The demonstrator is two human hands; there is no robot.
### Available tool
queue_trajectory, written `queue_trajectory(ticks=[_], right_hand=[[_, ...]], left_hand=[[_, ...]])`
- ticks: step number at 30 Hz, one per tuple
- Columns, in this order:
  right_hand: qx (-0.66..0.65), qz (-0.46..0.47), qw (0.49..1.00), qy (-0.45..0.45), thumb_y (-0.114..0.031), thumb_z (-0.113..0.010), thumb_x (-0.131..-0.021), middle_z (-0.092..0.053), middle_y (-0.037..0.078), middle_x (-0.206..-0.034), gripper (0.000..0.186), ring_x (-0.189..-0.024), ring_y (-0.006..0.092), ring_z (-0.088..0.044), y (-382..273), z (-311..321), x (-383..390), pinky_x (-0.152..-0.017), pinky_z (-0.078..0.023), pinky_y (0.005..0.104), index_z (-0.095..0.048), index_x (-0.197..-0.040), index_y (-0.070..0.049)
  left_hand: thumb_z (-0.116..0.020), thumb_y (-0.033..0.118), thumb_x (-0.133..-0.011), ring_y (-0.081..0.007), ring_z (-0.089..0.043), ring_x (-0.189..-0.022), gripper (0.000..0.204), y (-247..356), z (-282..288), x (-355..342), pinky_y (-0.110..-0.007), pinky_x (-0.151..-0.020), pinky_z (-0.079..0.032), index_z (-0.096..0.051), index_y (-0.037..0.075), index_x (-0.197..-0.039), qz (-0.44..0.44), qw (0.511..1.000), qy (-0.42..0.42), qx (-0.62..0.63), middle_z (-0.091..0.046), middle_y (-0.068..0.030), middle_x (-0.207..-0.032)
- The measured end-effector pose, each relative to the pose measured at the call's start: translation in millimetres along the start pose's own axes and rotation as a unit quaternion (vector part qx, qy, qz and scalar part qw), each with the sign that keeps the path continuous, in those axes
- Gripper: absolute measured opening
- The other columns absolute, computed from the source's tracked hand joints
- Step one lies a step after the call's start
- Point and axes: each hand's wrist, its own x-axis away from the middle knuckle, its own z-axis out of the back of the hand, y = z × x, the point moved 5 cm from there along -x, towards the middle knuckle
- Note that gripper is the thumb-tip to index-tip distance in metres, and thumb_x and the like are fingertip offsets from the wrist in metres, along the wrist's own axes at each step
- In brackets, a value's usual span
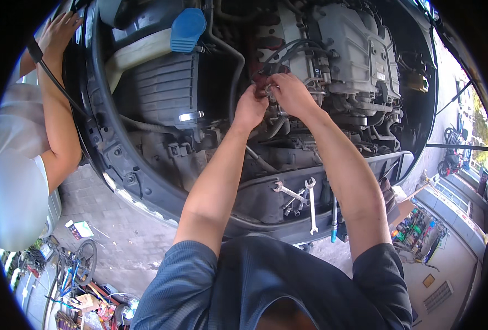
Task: The person works on a car engine with the hood open, using wrenches and sockets to tighten bolts and adjust components. Another person assists by holding the hood and observing the work.
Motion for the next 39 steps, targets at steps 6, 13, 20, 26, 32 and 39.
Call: queue_trajectory(ticks=[6, 13, 20, 26, 32, 39], right_hand=[[-0.005, 0.016, 1.000, 0.005, -0.011, -0.064, -0.088, -0.068, 0.013, -0.106, 0.018, -0.103, 0.0354, -0.059, 4, 0, 0, -0.092, -0.048, 0.0445, -0.066, -0.105, -0.006], [0.159, 0.036, 0.979, 0.119, -0.013, -0.068, -0.084, -0.055, 0.011, -0.131, 0.032, -0.120, 0.0333, -0.052, -29, 22, 52, -0.102, -0.042, 0.0460, -0.065, -0.115, -0.013], [0.224, 0.007, 0.964, 0.142, -0.015, -0.070, -0.080, -0.053, 0.011, -0.129, 0.037, -0.120, 0.0299, -0.051, -25, 13, 57, -0.104, -0.040, 0.0434, -0.064, -0.116, -0.012], [0.195, -0.030, 0.976, 0.091, -0.018, -0.071, -0.080, -0.054, 0.010, -0.126, 0.038, -0.114, 0.0277, -0.053, -32, 18, 54, -0.093, -0.045, 0.0411, -0.065, -0.117, -0.011], [0.158, -0.145, 0.966, 0.141, -0.017, -0.064, -0.084, -0.062, 0.015, -0.103, 0.049, -0.097, 0.0314, -0.062, -28, 9, 77, -0.083, -0.048, 0.0427, -0.056, -0.132, -0.010], [-0.007, -0.202, 0.978, 0.043, -0.014, -0.060, -0.086, -0.067, 0.021, -0.102, 0.045, -0.102, 0.0347, -0.066, -13, 8, 70, -0.085, -0.053, 0.0455, -0.055, -0.130, -0.006]], left_hand=[[-0.063, 0.008, -0.095, -0.0159, -0.065, -0.090, 0.029, 6, 0, -12, -0.029, -0.082, -0.051, -0.064, -0.001, -0.123, 0.013, 0.999, -0.028, 0.031, -0.072, -0.0082, -0.105], [-0.067, 0.015, -0.091, -0.0330, -0.069, -0.105, 0.030, 1, 2, -16, -0.038, -0.090, -0.053, -0.069, 0.002, -0.117, -0.018, 0.994, -0.035, -0.102, -0.072, -0.0191, -0.109], [-0.070, 0.016, -0.088, -0.0346, -0.066, -0.110, 0.034, 25, 7, -30, -0.039, -0.096, -0.050, -0.069, 0.005, -0.120, -0.028, 0.963, -0.103, -0.247, -0.071, -0.0183, -0.114], [-0.072, 0.018, -0.086, -0.0364, -0.065, -0.111, 0.037, 14, 8, -37, -0.042, -0.096, -0.050, -0.069, 0.005, -0.120, -0.013, 0.956, -0.104, -0.274, -0.070, -0.0193, -0.115], [-0.069, 0.017, -0.088, -0.0393, -0.063, -0.112, 0.034, 37, 1, -29, -0.044, -0.096, -0.049, -0.068, 0.005, -0.120, -0.005, 0.939, -0.130, -0.318, -0.069, -0.0213, -0.115], [-0.067, 0.020, -0.090, -0.0404, -0.063, -0.111, 0.032, 31, 0, -35, -0.044, -0.094, -0.050, -0.068, 0.004, -0.118, 0.010, 0.942, -0.138, -0.306, -0.068, -0.0219, -0.115]])
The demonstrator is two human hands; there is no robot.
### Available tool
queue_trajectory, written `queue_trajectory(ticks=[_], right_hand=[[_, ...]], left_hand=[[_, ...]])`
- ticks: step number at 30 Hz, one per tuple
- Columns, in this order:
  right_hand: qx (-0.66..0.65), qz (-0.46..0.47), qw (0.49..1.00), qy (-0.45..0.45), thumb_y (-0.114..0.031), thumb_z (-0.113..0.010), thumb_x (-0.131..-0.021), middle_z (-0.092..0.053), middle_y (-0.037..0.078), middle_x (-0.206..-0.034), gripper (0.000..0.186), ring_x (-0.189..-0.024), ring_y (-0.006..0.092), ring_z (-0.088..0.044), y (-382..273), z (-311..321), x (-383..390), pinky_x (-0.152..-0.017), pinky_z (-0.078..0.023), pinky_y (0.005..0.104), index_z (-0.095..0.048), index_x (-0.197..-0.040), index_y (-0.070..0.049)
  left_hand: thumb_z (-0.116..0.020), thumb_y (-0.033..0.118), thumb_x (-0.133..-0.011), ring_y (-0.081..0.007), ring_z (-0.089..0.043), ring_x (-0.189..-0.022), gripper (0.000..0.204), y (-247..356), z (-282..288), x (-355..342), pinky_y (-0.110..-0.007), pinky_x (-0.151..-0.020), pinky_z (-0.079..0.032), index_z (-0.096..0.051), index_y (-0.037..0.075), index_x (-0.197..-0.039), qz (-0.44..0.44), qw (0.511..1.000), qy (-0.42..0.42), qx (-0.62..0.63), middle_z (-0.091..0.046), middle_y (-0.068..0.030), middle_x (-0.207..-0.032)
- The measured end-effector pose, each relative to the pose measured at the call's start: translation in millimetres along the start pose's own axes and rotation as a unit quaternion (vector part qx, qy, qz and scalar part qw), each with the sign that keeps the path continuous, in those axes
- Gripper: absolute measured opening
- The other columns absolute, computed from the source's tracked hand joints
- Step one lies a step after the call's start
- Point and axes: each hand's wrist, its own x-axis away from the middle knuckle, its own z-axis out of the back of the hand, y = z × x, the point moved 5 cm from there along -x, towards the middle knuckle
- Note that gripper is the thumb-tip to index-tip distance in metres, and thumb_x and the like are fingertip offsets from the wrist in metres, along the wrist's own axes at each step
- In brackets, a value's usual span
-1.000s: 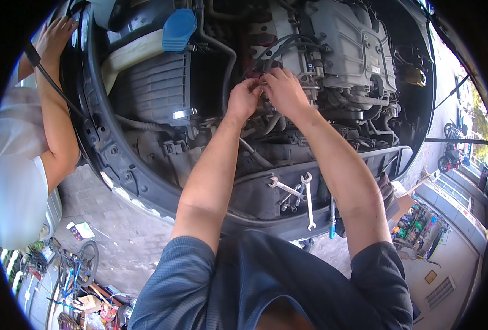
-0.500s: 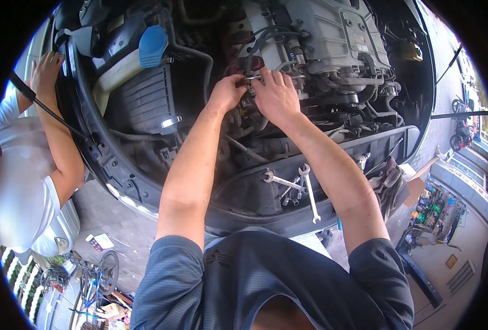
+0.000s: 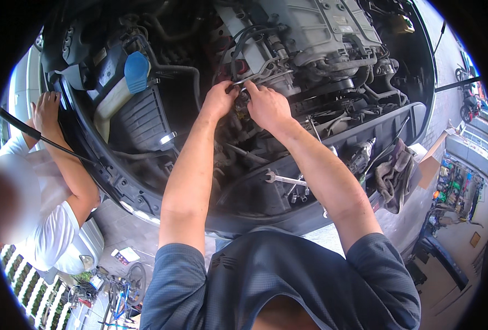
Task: The person works on a car engine with the hood open, using wrenches and sockets to tighten bolts and adjust components. Another person assists by holding the hood and observing the work.
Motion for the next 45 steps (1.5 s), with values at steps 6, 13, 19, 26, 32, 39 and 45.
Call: queue_trajectory(ticks=[6, 13, 19, 26, 32, 39, 45], right_hand=[[-0.620, -0.162, 0.767, -0.038, -0.009, -0.054, -0.092, -0.064, 0.014, -0.110, 0.038, -0.097, 0.0259, -0.069, 23, -33, -5, -0.082, -0.055, 0.0365, -0.051, -0.129, 0.000], [-0.766, -0.205, 0.608, -0.043, -0.015, -0.053, -0.096, -0.063, 0.006, -0.098, 0.011, -0.086, 0.0254, -0.068, 31, -34, -11, -0.078, -0.052, 0.0350, -0.056, -0.100, -0.006], [-0.774, -0.191, 0.603, -0.040, -0.020, -0.054, -0.095, -0.066, 0.008, -0.098, 0.016, -0.082, 0.0214, -0.068, 34, -29, -13, -0.072, -0.050, 0.0304, -0.060, -0.101, -0.006], [-0.762, -0.197, 0.611, -0.083, -0.030, -0.056, -0.096, -0.069, 0.009, -0.104, 0.025, -0.087, 0.0231, -0.067, 40, -36, -16, -0.078, -0.051, 0.0324, -0.061, -0.096, -0.006], [-0.739, -0.233, 0.628, -0.067, -0.029, -0.057, -0.097, -0.069, 0.007, -0.104, 0.025, -0.086, 0.0218, -0.068, 42, -32, -6, -0.077, -0.052, 0.0322, -0.064, -0.096, -0.005], [-0.354, -0.134, 0.925, 0.034, -0.025, -0.063, -0.089, -0.070, 0.013, -0.089, 0.027, -0.082, 0.0278, -0.069, 15, 6, 69, -0.077, -0.052, 0.0400, -0.068, -0.102, -0.003], [-0.366, -0.180, 0.913, 0.009, -0.021, -0.066, -0.086, -0.074, 0.014, -0.098, 0.036, -0.085, 0.0256, -0.072, 33, -17, 13, -0.077, -0.056, 0.0374, -0.069, -0.116, -0.003]], left_hand=[[-0.067, 0.027, -0.090, -0.0405, -0.064, -0.108, 0.034, 10, 2, -3, -0.045, -0.093, -0.051, -0.069, 0.003, -0.114, -0.020, 0.998, 0.034, -0.057, -0.069, -0.0220, -0.111], [-0.068, 0.021, -0.085, -0.0405, -0.064, -0.109, 0.034, 14, 4, -8, -0.046, -0.092, -0.052, -0.068, 0.002, -0.114, 0.012, 0.987, -0.007, -0.163, -0.069, -0.0234, -0.110], [-0.068, 0.009, -0.084, -0.0386, -0.066, -0.106, 0.029, 16, 2, -7, -0.042, -0.091, -0.052, -0.069, 0.003, -0.112, -0.104, 0.987, -0.003, -0.124, -0.070, -0.0238, -0.107], [-0.068, 0.017, -0.084, -0.0302, -0.070, -0.093, 0.032, -8, 6, -23, -0.036, -0.089, -0.050, -0.071, 0.003, -0.113, 0.007, 0.992, -0.123, -0.028, -0.073, -0.0155, -0.096], [-0.071, 0.025, -0.085, -0.0371, -0.067, -0.104, 0.034, 26, 10, -12, -0.042, -0.091, -0.053, -0.072, 0.004, -0.112, -0.034, 0.977, -0.022, -0.212, -0.071, -0.0208, -0.107], [-0.071, 0.018, -0.085, -0.0346, -0.070, -0.097, 0.031, 19, 9, -22, -0.040, -0.087, -0.053, -0.071, 0.002, -0.111, 0.019, 0.983, -0.127, -0.135, -0.073, -0.0192, -0.098], [-0.070, 0.010, -0.082, -0.0250, -0.069, -0.097, 0.033, 18, 11, -23, -0.035, -0.090, -0.050, -0.069, 0.000, -0.113, -0.101, 0.977, -0.125, -0.143, -0.074, -0.0148, -0.102]])
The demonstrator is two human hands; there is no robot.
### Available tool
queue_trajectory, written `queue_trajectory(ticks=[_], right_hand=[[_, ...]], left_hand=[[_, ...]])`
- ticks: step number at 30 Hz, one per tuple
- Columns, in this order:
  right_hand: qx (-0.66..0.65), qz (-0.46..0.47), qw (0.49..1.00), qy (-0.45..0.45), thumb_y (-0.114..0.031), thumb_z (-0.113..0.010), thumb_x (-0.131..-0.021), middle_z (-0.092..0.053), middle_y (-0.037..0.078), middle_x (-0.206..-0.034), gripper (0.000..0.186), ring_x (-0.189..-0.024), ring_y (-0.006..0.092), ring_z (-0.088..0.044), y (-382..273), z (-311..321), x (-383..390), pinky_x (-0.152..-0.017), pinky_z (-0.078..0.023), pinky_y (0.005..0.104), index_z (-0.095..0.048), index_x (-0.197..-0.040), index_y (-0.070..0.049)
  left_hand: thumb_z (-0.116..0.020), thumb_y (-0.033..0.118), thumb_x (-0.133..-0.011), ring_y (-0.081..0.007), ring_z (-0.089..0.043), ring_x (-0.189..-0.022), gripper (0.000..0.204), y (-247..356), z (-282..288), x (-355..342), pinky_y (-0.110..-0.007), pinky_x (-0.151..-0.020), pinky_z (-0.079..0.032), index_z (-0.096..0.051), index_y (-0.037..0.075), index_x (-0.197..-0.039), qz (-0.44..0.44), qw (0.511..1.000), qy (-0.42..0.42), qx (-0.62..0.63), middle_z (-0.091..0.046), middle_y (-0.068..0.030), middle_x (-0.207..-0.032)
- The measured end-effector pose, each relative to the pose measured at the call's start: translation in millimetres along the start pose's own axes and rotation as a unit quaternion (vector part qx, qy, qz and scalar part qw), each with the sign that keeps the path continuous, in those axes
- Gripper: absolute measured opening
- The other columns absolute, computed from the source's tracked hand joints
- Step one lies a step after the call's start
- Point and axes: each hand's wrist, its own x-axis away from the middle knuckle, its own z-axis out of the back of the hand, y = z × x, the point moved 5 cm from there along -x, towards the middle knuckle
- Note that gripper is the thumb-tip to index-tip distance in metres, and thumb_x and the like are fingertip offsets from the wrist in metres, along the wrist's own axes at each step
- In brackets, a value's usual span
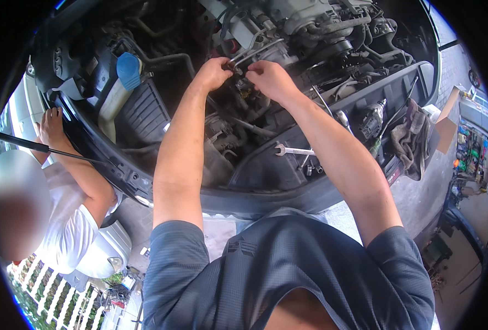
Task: The person works on a car engine with the hood open, using wrenches and sockets to tighten bolts and adjust components. Another person assists by holding the hood and observing the work.
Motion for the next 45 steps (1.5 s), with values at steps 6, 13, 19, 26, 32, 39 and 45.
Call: queue_trajectory(ticks=[6, 13, 19, 26, 32, 39, 45], right_hand=[[-0.080, -0.088, 0.993, -0.008, -0.029, -0.068, -0.090, -0.071, 0.009, -0.078, 0.032, -0.057, 0.0160, -0.065, -5, -34, -19, -0.057, -0.053, 0.0320, -0.072, -0.109, -0.003], [-0.372, -0.146, 0.916, 0.044, -0.013, -0.070, -0.089, -0.060, 0.004, -0.069, 0.014, -0.051, 0.0121, -0.050, 11, -46, -31, -0.046, -0.037, 0.0277, -0.063, -0.086, 0.000], [-0.367, -0.137, 0.920, -0.023, -0.015, -0.067, -0.094, -0.061, 0.001, -0.075, 0.010, -0.058, 0.0132, -0.056, 22, -36, -36, -0.054, -0.042, 0.0266, -0.061, -0.093, -0.007], [-0.416, -0.173, 0.893, -0.003, -0.022, -0.073, -0.092, -0.061, 0.000, -0.080, 0.018, -0.063, 0.0135, -0.060, 15, -44, -35, -0.054, -0.042, 0.0264, -0.059, -0.099, -0.012], [-0.366, -0.174, 0.914, 0.031, -0.026, -0.076, -0.090, -0.061, -0.001, -0.082, 0.027, -0.063, 0.0107, -0.059, 10, -45, -34, -0.047, -0.038, 0.0235, -0.056, -0.100, -0.012], [-0.359, -0.177, 0.916, 0.031, -0.029, -0.076, -0.091, -0.060, -0.002, -0.081, 0.027, -0.061, 0.0104, -0.058, 11, -44, -32, -0.047, -0.037, 0.0233, -0.056, -0.100, -0.013], [-0.376, -0.199, 0.905, 0.019, -0.038, -0.069, -0.095, -0.061, -0.001, -0.080, 0.026, -0.063, 0.0124, -0.060, 20, -42, -36, -0.050, -0.041, 0.0255, -0.059, -0.097, -0.014]], left_hand=[[-0.069, 0.013, -0.082, -0.0291, -0.069, -0.102, 0.034, -3, -2, 0, -0.037, -0.093, -0.050, -0.070, 0.000, -0.114, 0.003, 0.999, 0.000, 0.035, -0.073, -0.0191, -0.108], [-0.068, 0.013, -0.086, -0.0385, -0.064, -0.112, 0.037, 9, 2, 11, -0.042, -0.096, -0.049, -0.066, -0.001, -0.120, -0.009, 1.000, -0.008, -0.008, -0.068, -0.0230, -0.118], [-0.068, 0.012, -0.085, -0.0392, -0.066, -0.104, 0.031, -1, 1, 10, -0.043, -0.088, -0.052, -0.068, 0.002, -0.114, -0.016, 0.996, 0.050, -0.068, -0.070, -0.0221, -0.110], [-0.067, 0.007, -0.083, -0.0380, -0.066, -0.107, 0.037, 1, 0, 13, -0.043, -0.091, -0.052, -0.067, 0.004, -0.120, -0.049, 0.998, 0.033, -0.034, -0.069, -0.0214, -0.112], [-0.071, 0.012, -0.081, -0.0386, -0.064, -0.107, 0.033, -1, 0, 10, -0.044, -0.091, -0.052, -0.070, 0.008, -0.114, -0.043, 0.999, 0.026, -0.006, -0.069, -0.0207, -0.110], [-0.070, 0.013, -0.081, -0.0384, -0.065, -0.106, 0.029, -1, 1, 6, -0.045, -0.090, -0.052, -0.072, 0.007, -0.109, 0.018, 0.996, 0.048, -0.066, -0.070, -0.0198, -0.108], [-0.071, 0.017, -0.082, -0.0389, -0.066, -0.103, 0.028, -6, 0, 6, -0.045, -0.089, -0.053, -0.073, 0.006, -0.108, -0.052, 0.997, 0.051, -0.034, -0.070, -0.0208, -0.106]])
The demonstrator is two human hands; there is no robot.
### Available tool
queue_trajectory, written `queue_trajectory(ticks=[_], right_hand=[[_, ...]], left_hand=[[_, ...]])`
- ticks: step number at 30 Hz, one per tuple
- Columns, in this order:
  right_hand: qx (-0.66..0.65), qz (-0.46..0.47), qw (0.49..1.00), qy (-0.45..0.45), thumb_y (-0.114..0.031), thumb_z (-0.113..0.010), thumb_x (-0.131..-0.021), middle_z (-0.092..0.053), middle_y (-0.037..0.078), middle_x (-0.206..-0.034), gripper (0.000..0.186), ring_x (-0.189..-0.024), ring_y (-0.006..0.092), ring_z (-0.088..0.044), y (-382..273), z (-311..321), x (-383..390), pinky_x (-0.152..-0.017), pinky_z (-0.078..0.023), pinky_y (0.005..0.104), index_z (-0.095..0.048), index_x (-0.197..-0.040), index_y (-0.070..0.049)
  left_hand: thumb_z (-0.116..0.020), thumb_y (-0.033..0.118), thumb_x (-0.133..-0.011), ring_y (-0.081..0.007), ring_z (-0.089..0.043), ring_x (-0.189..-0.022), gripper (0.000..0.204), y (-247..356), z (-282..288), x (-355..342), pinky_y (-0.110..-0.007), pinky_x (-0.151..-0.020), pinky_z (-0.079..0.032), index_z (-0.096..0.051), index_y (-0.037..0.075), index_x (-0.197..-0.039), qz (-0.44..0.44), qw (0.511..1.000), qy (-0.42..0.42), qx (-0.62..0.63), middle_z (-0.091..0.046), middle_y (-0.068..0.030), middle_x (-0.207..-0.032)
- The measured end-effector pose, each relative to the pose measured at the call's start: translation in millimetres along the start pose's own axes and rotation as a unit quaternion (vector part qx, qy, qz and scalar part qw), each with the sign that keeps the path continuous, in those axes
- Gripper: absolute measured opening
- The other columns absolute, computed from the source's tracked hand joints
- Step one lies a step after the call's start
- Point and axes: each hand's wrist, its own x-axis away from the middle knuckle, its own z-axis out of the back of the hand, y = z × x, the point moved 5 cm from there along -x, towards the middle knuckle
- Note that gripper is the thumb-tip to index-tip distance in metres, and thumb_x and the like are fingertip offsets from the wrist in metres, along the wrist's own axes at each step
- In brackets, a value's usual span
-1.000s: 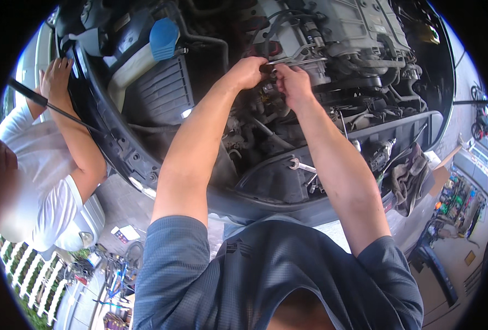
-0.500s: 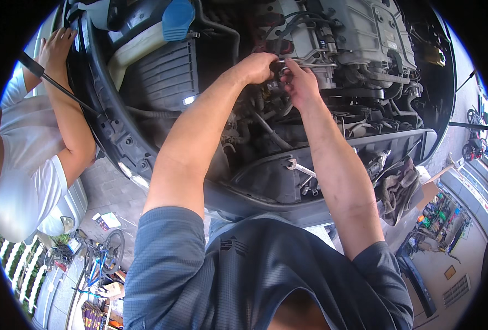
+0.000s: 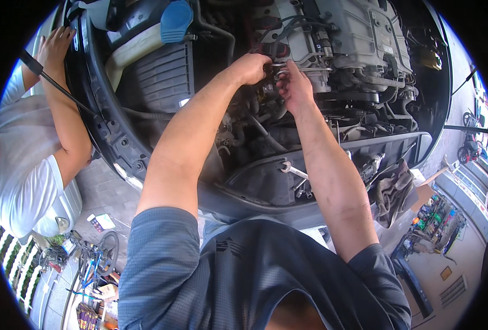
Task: The person works on a car engine with the hood open, using wrenches and sockets to tighten bolts and adjust components. Another person assists by holding the hood and observing the work.
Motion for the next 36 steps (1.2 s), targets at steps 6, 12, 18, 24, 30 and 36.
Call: queue_trajectory(ticks=[6, 12, 18, 24, 30, 36], right_hand=[[-0.010, 0.000, 1.000, -0.016, -0.039, -0.067, -0.097, -0.062, 0.000, -0.082, 0.027, -0.065, 0.0148, -0.061, 1, -1, 0, -0.056, -0.044, 0.0286, -0.061, -0.098, -0.013], [-0.026, -0.010, 0.999, -0.016, -0.038, -0.064, -0.098, -0.062, 0.001, -0.083, 0.027, -0.066, 0.0162, -0.060, 3, 1, -4, -0.059, -0.046, 0.0303, -0.061, -0.099, -0.012], [-0.010, -0.002, 1.000, -0.020, -0.038, -0.061, -0.100, -0.062, 0.001, -0.081, 0.028, -0.064, 0.0144, -0.061, 3, 2, -3, -0.057, -0.045, 0.0280, -0.061, -0.099, -0.010], [-0.025, 0.006, 1.000, -0.015, -0.037, -0.062, -0.100, -0.062, 0.001, -0.081, 0.028, -0.063, 0.0127, -0.061, 1, 0, 0, -0.053, -0.043, 0.0263, -0.059, -0.101, -0.008], [-0.022, 0.004, 0.999, -0.039, -0.039, -0.063, -0.100, -0.062, -0.001, -0.081, 0.027, -0.065, 0.0139, -0.062, 2, 0, -1, -0.058, -0.047, 0.0277, -0.060, -0.100, -0.012], [-0.031, 0.000, 0.999, -0.028, -0.039, -0.063, -0.099, -0.062, 0.000, -0.080, 0.026, -0.064, 0.0140, -0.062, 4, 2, -1, -0.057, -0.047, 0.0279, -0.059, -0.099, -0.012]], left_hand=[[-0.074, 0.018, -0.082, -0.0386, -0.066, -0.104, 0.033, 2, 2, -3, -0.044, -0.090, -0.052, -0.071, 0.006, -0.112, 0.025, 0.999, -0.029, 0.008, -0.070, -0.0211, -0.108], [-0.070, 0.012, -0.083, -0.0373, -0.066, -0.104, 0.032, -6, -4, -5, -0.042, -0.090, -0.052, -0.071, 0.006, -0.114, 0.011, 0.998, -0.040, 0.045, -0.070, -0.0207, -0.108], [-0.068, 0.012, -0.085, -0.0378, -0.067, -0.102, 0.027, 5, -3, -6, -0.043, -0.089, -0.051, -0.072, 0.005, -0.111, 0.030, 0.998, -0.047, 0.006, -0.070, -0.0226, -0.107], [-0.069, 0.010, -0.081, -0.0393, -0.067, -0.102, 0.025, 13, 0, -5, -0.044, -0.085, -0.052, -0.072, 0.004, -0.105, 0.027, 0.999, -0.033, -0.020, -0.070, -0.0226, -0.104], [-0.069, 0.011, -0.082, -0.0375, -0.068, -0.098, 0.029, 0, -4, -6, -0.043, -0.085, -0.052, -0.071, 0.004, -0.110, 0.013, 0.998, -0.041, 0.049, -0.071, -0.0219, -0.102], [-0.072, 0.021, -0.083, -0.0421, -0.066, -0.099, 0.025, 14, 1, -1, -0.047, -0.084, -0.053, -0.073, 0.003, -0.100, 0.098, 0.993, -0.005, -0.060, -0.069, -0.0241, -0.103]])
